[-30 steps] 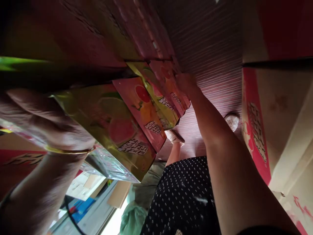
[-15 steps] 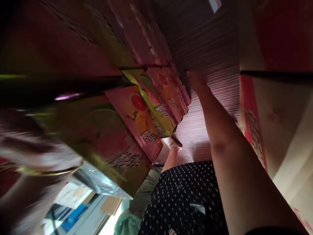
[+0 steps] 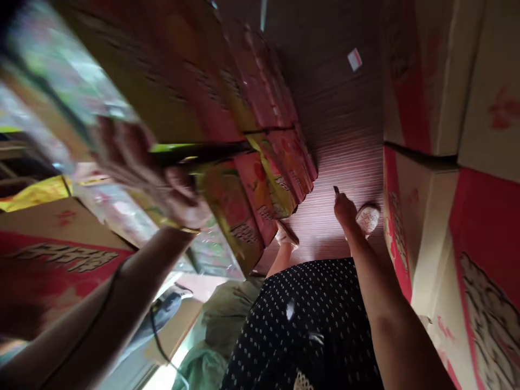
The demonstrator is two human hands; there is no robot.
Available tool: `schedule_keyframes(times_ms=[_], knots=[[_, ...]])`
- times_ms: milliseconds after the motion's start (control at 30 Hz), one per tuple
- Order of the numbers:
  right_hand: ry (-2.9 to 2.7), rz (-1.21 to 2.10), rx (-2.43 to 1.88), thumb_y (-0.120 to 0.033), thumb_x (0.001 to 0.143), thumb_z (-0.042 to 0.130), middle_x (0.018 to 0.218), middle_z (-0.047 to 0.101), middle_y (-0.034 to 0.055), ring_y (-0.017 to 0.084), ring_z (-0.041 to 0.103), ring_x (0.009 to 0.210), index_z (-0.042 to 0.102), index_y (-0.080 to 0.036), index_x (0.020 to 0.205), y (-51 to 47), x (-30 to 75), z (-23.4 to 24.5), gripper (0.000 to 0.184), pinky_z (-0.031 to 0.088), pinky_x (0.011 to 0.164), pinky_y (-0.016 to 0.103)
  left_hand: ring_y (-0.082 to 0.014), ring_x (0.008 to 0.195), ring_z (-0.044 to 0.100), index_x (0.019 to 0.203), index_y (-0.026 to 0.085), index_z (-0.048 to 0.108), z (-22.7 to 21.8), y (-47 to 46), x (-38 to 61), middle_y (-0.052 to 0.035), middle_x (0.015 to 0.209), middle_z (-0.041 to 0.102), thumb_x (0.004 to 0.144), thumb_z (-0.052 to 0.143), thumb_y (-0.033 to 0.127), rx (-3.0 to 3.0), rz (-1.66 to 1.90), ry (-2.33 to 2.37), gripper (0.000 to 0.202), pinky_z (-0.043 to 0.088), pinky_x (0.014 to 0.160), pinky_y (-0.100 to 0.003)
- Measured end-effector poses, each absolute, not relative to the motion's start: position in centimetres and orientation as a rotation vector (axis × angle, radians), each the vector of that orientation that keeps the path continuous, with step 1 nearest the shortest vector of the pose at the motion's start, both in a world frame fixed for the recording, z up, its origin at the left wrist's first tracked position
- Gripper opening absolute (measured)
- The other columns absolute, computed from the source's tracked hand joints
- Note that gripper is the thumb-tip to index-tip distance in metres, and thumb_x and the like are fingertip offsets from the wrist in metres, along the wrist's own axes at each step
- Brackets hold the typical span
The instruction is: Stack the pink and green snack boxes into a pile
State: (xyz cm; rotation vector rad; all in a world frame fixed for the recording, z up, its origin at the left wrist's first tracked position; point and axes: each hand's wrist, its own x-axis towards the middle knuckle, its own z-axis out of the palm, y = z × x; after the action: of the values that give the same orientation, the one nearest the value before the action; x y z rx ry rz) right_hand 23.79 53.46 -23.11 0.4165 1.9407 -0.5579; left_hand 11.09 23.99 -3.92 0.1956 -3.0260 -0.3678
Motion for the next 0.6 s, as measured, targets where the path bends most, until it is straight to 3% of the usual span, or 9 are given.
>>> schedule_keyframes(times_ms=[100, 167, 233, 400, 600], knots=[[1.764, -0.990, 0.736, -0.050, 0.104, 0.022, 0.088, 0.070, 0.0089, 0.017, 0.064, 0.064, 0.060, -0.017, 0.113, 53.4, 26.0, -16.0, 0.051, 0.050, 0.063, 0.029, -0.0261, 0.163, 0.014, 0.156, 0.012, 0.043, -3.4, 25.4, 10.8, -0.0193, 0.170, 0.029, 0.099, 0.010, 0.067, 0.075, -0.168, -3.117, 0.085, -0.003, 0.133, -0.051], [1.718, -1.219, 0.860, -0.066, 0.097, 0.029, 0.089, 0.067, 0.0068, 0.016, 0.063, 0.062, 0.058, -0.020, 0.109, 52.8, 26.0, -11.2, 0.056, 0.050, 0.058, 0.028, -0.0268, 0.163, 0.011, 0.157, 0.018, 0.042, -3.2, 26.2, 10.6, -0.0143, 0.171, 0.028, 0.099, 0.020, 0.061, 0.225, -0.268, -3.248, 0.075, -0.009, 0.132, -0.054], [1.721, -1.376, 0.899, -0.077, 0.088, 0.039, 0.086, 0.066, 0.0060, 0.019, 0.066, 0.068, 0.059, -0.022, 0.105, 52.1, 25.0, -6.7, 0.060, 0.048, 0.056, 0.028, -0.0266, 0.163, 0.011, 0.158, 0.023, 0.042, -2.9, 26.8, 10.2, -0.0100, 0.171, 0.030, 0.100, 0.028, 0.056, 0.259, -0.357, -3.312, 0.067, -0.006, 0.133, -0.057], [1.760, -1.564, 0.879, -0.071, 0.076, 0.068, 0.079, 0.068, 0.0043, 0.019, 0.063, 0.072, 0.063, -0.022, 0.102, 48.5, 22.4, 2.2, 0.055, 0.046, 0.057, 0.027, -0.0314, 0.162, 0.017, 0.159, 0.024, 0.042, -1.8, 28.0, 9.5, -0.0118, 0.171, 0.030, 0.103, 0.038, 0.041, 0.102, -0.549, -3.280, 0.059, 0.005, 0.132, -0.063], [1.819, -1.817, 1.022, -0.065, 0.059, 0.082, 0.073, 0.061, -0.0035, 0.011, 0.055, 0.066, 0.055, -0.020, 0.088, 40.2, 21.3, 5.8, 0.060, 0.043, 0.061, 0.024, -0.0310, 0.158, 0.029, 0.147, 0.024, 0.056, 2.2, 24.7, 10.0, -0.0133, 0.163, 0.043, 0.103, 0.042, 0.028, -0.071, -0.963, -3.056, 0.046, 0.023, 0.129, -0.059]])
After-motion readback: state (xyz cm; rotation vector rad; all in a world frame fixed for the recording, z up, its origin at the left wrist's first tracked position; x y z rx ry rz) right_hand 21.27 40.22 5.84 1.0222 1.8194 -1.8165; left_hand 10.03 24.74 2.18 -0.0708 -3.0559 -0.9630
